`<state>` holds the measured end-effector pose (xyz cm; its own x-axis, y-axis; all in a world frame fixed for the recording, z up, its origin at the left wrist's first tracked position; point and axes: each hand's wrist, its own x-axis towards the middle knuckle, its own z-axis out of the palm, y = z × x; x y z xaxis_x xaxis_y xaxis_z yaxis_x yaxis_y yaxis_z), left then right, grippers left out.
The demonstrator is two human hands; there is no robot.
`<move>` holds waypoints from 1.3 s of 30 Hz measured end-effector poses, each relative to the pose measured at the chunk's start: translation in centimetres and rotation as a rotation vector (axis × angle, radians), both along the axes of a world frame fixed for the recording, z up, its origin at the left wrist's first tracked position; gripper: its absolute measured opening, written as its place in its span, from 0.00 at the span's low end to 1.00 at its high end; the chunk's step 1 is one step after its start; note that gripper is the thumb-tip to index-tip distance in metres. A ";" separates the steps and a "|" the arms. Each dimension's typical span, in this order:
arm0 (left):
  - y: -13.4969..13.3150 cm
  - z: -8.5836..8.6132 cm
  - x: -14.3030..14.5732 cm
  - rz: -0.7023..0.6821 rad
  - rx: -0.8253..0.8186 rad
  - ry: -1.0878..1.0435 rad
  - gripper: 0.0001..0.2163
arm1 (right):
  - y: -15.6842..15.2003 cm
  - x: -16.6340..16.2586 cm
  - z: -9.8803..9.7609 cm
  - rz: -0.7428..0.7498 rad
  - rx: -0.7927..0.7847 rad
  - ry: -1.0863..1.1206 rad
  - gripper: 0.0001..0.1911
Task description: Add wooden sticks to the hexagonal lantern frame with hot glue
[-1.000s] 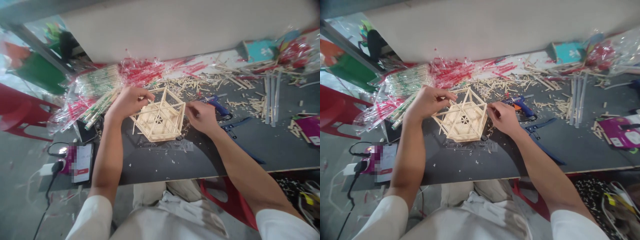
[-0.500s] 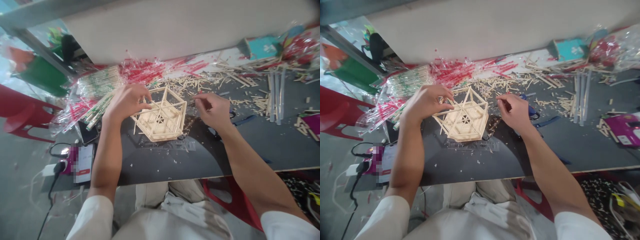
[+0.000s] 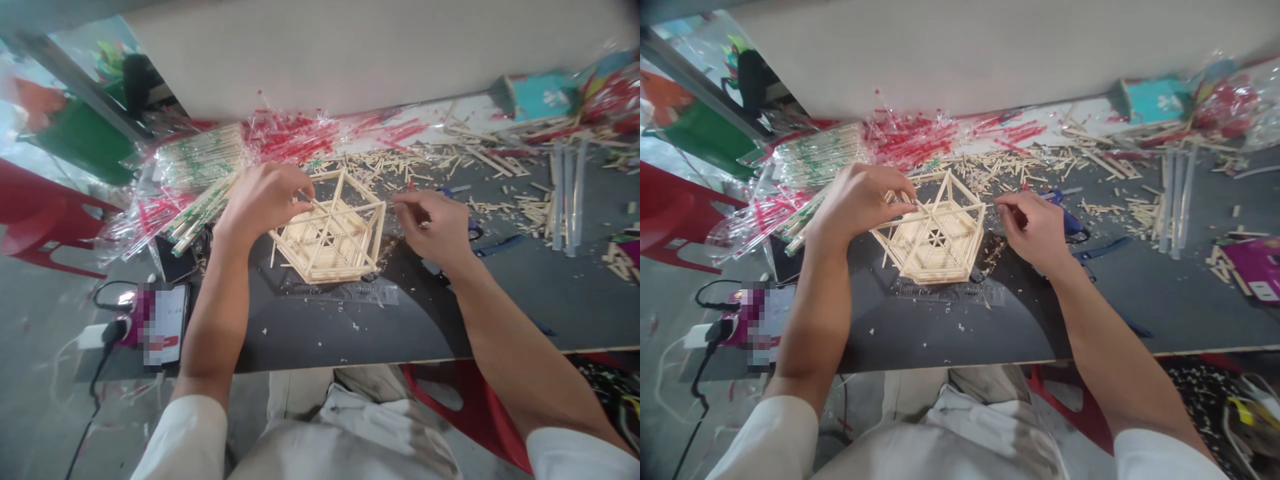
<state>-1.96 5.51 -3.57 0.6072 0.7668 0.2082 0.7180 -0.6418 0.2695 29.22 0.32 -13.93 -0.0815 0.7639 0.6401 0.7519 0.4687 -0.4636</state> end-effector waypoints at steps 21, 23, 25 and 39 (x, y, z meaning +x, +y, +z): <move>0.6 -0.1 0.1 -0.069 -0.057 -0.090 0.07 | -0.3 -0.6 0.1 0.026 0.001 -0.014 0.12; 0.5 -0.1 -0.2 -0.062 -0.063 -0.112 0.07 | -0.2 -0.7 0.0 0.024 -0.008 -0.027 0.13; 0.5 -0.1 -0.4 -0.038 -0.046 -0.102 0.07 | -0.2 -0.7 -0.2 0.024 -0.014 -0.035 0.14; 0.3 -0.1 0.1 0.061 -0.033 -0.028 0.06 | -0.2 -0.5 -0.2 0.031 -0.032 -0.008 0.15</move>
<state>-1.90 5.77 -3.64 0.5536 0.8087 0.1986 0.7473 -0.5877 0.3100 28.67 0.10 -14.17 -0.1104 0.7811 0.6146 0.7406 0.4770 -0.4732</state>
